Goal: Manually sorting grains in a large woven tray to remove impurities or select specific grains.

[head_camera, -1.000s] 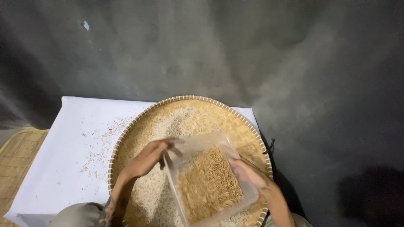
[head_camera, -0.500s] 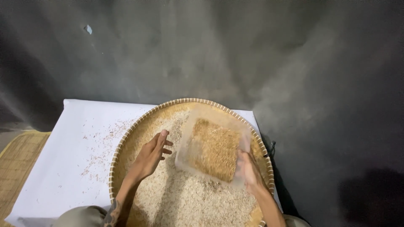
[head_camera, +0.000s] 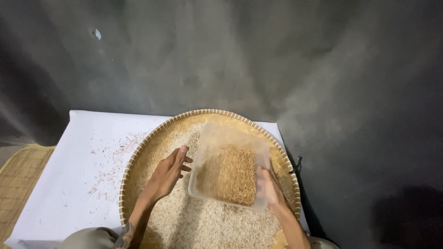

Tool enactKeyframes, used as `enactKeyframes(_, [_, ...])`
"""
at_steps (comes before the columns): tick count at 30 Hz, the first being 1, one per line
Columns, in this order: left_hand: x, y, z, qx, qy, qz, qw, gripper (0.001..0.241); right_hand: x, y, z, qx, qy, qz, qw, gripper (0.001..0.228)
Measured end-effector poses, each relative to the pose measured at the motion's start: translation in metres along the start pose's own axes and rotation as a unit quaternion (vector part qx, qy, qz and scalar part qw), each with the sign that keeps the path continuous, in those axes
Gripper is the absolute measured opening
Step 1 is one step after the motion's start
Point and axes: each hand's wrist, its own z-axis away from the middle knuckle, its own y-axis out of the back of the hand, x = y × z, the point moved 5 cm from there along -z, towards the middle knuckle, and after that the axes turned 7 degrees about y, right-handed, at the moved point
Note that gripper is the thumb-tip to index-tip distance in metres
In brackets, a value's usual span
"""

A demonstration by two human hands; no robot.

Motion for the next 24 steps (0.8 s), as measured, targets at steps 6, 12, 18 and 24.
enactKeyframes(6, [0.0,0.002,-0.001,0.009,-0.007,-0.001,1.0,0.085,-0.026,-0.008,0.014,-0.035,0.065,0.01,0.997,0.093])
enactKeyframes(12, [0.004,0.0,0.001,0.002,-0.01,-0.009,1.0,0.088,-0.024,-0.01,0.015,-0.022,0.033,-0.015,0.999,0.095])
enactKeyframes(18, [0.005,-0.001,0.005,-0.003,-0.002,0.005,1.0,0.086,-0.003,0.004,-0.004,-0.017,0.09,0.08,0.993,0.063])
enactKeyframes(24, [-0.012,-0.017,-0.001,-0.08,0.019,-0.055,0.995,0.09,-0.02,0.006,0.013,0.018,0.041,0.049,0.998,0.065])
